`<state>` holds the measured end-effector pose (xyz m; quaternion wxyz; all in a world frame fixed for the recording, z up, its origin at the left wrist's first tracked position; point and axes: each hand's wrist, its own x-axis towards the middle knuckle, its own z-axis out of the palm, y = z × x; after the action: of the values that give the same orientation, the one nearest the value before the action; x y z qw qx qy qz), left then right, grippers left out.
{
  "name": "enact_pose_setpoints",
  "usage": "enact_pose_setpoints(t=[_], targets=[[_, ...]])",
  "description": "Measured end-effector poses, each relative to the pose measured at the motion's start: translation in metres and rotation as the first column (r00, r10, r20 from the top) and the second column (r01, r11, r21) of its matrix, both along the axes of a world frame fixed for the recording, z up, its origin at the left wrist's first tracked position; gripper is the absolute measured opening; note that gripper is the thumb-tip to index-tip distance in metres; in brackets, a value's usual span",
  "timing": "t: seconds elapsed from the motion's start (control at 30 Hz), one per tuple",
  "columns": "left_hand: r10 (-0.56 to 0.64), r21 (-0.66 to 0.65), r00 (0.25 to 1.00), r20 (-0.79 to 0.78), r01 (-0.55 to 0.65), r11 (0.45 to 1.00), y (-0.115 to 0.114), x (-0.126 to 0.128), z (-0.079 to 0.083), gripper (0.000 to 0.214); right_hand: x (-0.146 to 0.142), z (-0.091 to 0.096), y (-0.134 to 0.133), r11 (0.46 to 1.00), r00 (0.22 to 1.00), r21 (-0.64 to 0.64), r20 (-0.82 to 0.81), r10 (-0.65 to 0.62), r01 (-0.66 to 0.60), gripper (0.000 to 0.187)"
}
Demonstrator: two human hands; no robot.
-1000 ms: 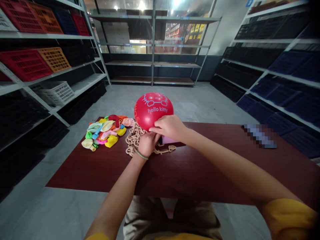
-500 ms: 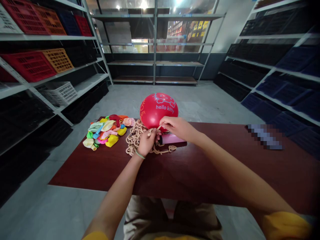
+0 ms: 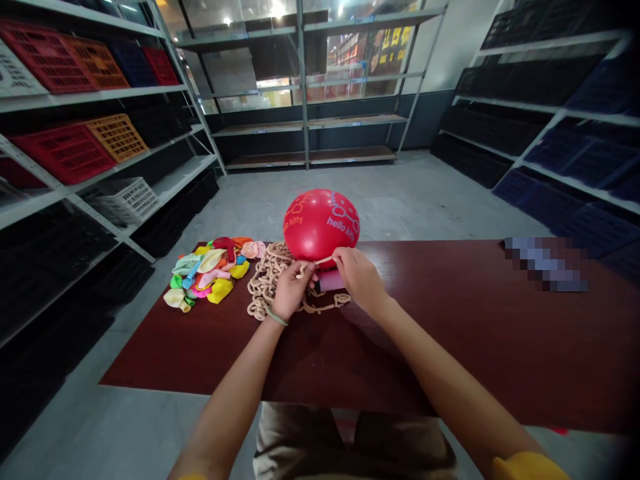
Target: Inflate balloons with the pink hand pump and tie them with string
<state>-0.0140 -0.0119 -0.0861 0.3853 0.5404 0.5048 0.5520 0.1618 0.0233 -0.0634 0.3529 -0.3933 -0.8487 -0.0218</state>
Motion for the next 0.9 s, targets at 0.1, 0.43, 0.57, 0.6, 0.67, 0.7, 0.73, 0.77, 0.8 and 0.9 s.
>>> enact_pose_setpoints(t=[0.1, 0.43, 0.57, 0.6, 0.67, 0.7, 0.73, 0.77, 0.8, 0.9], targets=[[0.018, -0.023, 0.997, 0.072, -0.017, 1.0, 0.003, 0.001, -0.005, 0.032, 0.001, -0.009, -0.003, 1.0, 1.0, 0.008, 0.017, -0.026, 0.026, 0.028], [-0.033, -0.005, 0.999, 0.014, 0.033, 0.999, -0.003, -0.001, -0.003, 0.024, 0.009, -0.008, -0.01, 0.97, 0.969, -0.129, -0.161, 0.185, -0.206, 0.021], [-0.118, 0.01, 0.988, -0.096, 0.119, 0.993, -0.005, 0.002, -0.008, 0.02, 0.007, -0.008, -0.01, 0.921, 0.909, -0.205, -0.332, 0.253, -0.331, 0.024], [-0.137, 0.01, 0.983, -0.12, 0.139, 0.99, -0.006, 0.002, -0.01, 0.019, 0.007, -0.009, -0.01, 0.917, 0.907, -0.212, -0.333, 0.258, -0.338, 0.025], [-0.168, 0.001, 0.975, -0.147, 0.17, 0.985, -0.007, 0.003, -0.013, 0.019, 0.007, -0.011, -0.009, 0.921, 0.919, -0.216, -0.301, 0.253, -0.325, 0.026], [-0.179, -0.006, 0.972, -0.156, 0.18, 0.984, -0.007, 0.003, -0.014, 0.019, 0.007, -0.012, -0.009, 0.928, 0.93, -0.211, -0.274, 0.246, -0.308, 0.026], [-0.186, -0.011, 0.969, -0.162, 0.187, 0.982, -0.007, 0.003, -0.015, 0.019, 0.007, -0.013, -0.009, 0.936, 0.94, -0.203, -0.243, 0.237, -0.289, 0.025], [-0.189, -0.013, 0.967, -0.169, 0.19, 0.982, -0.008, 0.003, -0.015, 0.019, 0.007, -0.013, -0.009, 0.944, 0.95, -0.19, -0.214, 0.227, -0.268, 0.024], [-0.188, -0.009, 0.966, -0.178, 0.189, 0.982, -0.009, 0.002, -0.015, 0.018, 0.008, -0.013, -0.009, 0.952, 0.958, -0.177, -0.186, 0.216, -0.249, 0.023], [-0.191, 0.017, 0.958, -0.212, 0.199, 0.98, -0.011, 0.002, -0.013, 0.016, 0.009, -0.014, -0.01, 0.968, 0.972, -0.125, -0.12, 0.202, -0.217, 0.022]])
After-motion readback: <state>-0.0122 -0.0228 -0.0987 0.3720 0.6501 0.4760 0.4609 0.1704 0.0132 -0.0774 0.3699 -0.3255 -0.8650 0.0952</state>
